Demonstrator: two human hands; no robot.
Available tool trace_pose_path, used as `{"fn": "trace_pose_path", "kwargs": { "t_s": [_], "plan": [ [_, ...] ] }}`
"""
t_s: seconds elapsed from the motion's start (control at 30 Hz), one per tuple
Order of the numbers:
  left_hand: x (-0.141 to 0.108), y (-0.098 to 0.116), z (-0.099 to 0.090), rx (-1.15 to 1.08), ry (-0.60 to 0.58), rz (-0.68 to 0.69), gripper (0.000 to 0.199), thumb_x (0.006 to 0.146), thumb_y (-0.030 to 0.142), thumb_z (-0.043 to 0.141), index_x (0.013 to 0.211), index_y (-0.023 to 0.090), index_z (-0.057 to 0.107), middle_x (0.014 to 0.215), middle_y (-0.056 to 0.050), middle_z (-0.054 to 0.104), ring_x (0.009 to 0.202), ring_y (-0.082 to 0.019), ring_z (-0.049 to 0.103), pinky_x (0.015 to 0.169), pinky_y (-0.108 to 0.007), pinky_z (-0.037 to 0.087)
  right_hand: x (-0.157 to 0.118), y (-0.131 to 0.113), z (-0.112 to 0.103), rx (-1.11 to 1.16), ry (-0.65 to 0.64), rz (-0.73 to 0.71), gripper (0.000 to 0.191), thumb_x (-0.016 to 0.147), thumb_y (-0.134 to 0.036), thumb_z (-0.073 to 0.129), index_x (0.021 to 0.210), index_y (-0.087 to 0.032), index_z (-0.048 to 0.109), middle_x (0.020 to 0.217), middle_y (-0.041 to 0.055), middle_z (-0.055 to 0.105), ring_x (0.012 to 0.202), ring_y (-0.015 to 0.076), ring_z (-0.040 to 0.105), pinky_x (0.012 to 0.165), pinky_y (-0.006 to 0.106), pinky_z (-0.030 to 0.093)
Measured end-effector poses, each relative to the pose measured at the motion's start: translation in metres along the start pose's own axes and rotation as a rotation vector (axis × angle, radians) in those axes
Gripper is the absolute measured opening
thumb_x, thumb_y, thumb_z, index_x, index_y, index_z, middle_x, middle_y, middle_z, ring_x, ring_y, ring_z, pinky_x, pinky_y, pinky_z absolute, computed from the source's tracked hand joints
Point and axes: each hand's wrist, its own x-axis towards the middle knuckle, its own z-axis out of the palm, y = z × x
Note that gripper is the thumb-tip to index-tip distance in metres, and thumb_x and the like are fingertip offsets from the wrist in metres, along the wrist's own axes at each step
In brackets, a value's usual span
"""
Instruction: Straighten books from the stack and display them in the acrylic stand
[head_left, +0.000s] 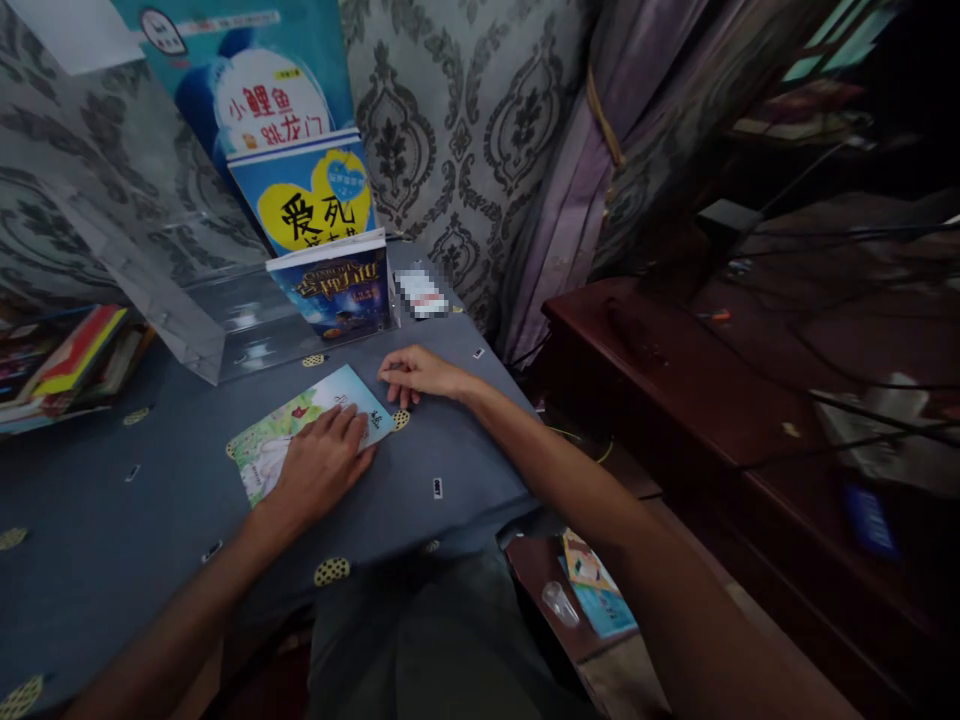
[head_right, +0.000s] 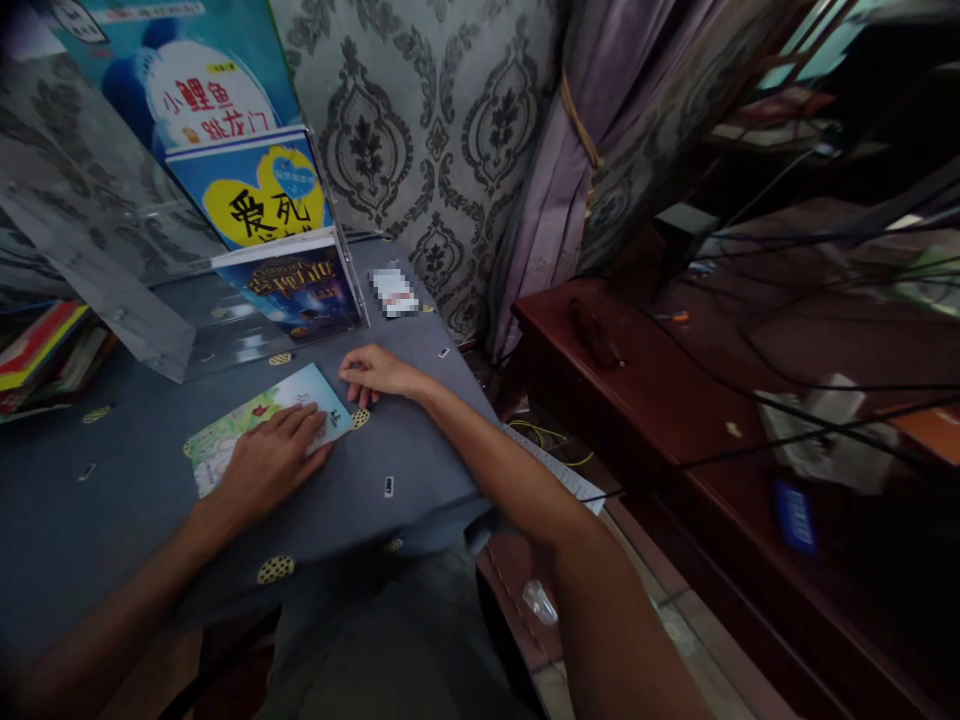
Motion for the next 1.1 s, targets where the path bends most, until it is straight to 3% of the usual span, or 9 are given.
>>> {"fn": "trace_pose_path", "kwargs": {
  "t_s": [0.3, 0.77, 0.97, 1.03, 1.1],
  "plan": [
    [-0.0013, -0.0014, 0.0004, -0.088, -0.007, -0.042, 0.033, 0.097, 0.033, 0.044, 0.114, 0.017, 0.067, 0.128, -0.019, 0.067, 0.124, -0.038, 0.058, 0.096, -0.05, 0.05, -0.0018, -0.0011, 0.0002, -0.055, -0.044, 0.004, 0.014, 0.097, -0.025, 0.058, 0.086, -0.015, 0.059, 0.063, -0.0006, 0.07, 0.045, 0.0072, 0.062, 0.043, 0.014, 0.045],
    [0.0005, -0.0038, -0.0007, -0.164, 0.05, -0.045, 0.032, 0.097, 0.032, 0.042, 0.107, 0.019, 0.07, 0.118, -0.015, 0.071, 0.113, -0.032, 0.064, 0.098, -0.047, 0.049, -0.0037, -0.004, 0.0025, -0.059, -0.089, 0.04, 0.014, 0.098, -0.023, 0.055, 0.088, -0.014, 0.059, 0.065, 0.0001, 0.071, 0.046, 0.0082, 0.064, 0.042, 0.015, 0.046],
    [-0.0001, -0.001, -0.0009, -0.215, 0.021, -0.067, 0.033, 0.096, 0.03, 0.043, 0.111, 0.017, 0.07, 0.124, -0.019, 0.068, 0.12, -0.039, 0.06, 0.1, -0.055, 0.046, -0.0038, -0.006, 0.002, -0.009, -0.008, -0.095, 0.02, 0.094, -0.03, 0.061, 0.082, -0.014, 0.059, 0.058, -0.0031, 0.067, 0.041, 0.0056, 0.057, 0.04, 0.014, 0.042],
    [-0.0013, 0.0005, 0.0006, -0.199, 0.021, -0.063, 0.031, 0.096, 0.029, 0.045, 0.113, 0.018, 0.069, 0.128, -0.018, 0.067, 0.123, -0.038, 0.058, 0.101, -0.053, 0.047, -0.0063, -0.0077, 0.0014, 0.031, -0.07, -0.145, 0.027, 0.092, -0.041, 0.063, 0.086, -0.014, 0.061, 0.06, -0.0026, 0.068, 0.043, 0.0056, 0.057, 0.043, 0.014, 0.043],
    [-0.0032, 0.0012, 0.0016, -0.179, 0.02, -0.058, 0.031, 0.096, 0.03, 0.047, 0.116, 0.018, 0.068, 0.131, -0.017, 0.065, 0.125, -0.037, 0.057, 0.101, -0.051, 0.048, -0.009, -0.0081, 0.0017, 0.036, -0.234, -0.117, 0.036, 0.089, -0.049, 0.065, 0.089, -0.014, 0.063, 0.064, -0.0006, 0.07, 0.048, 0.0072, 0.061, 0.047, 0.016, 0.047]
  ]
}}
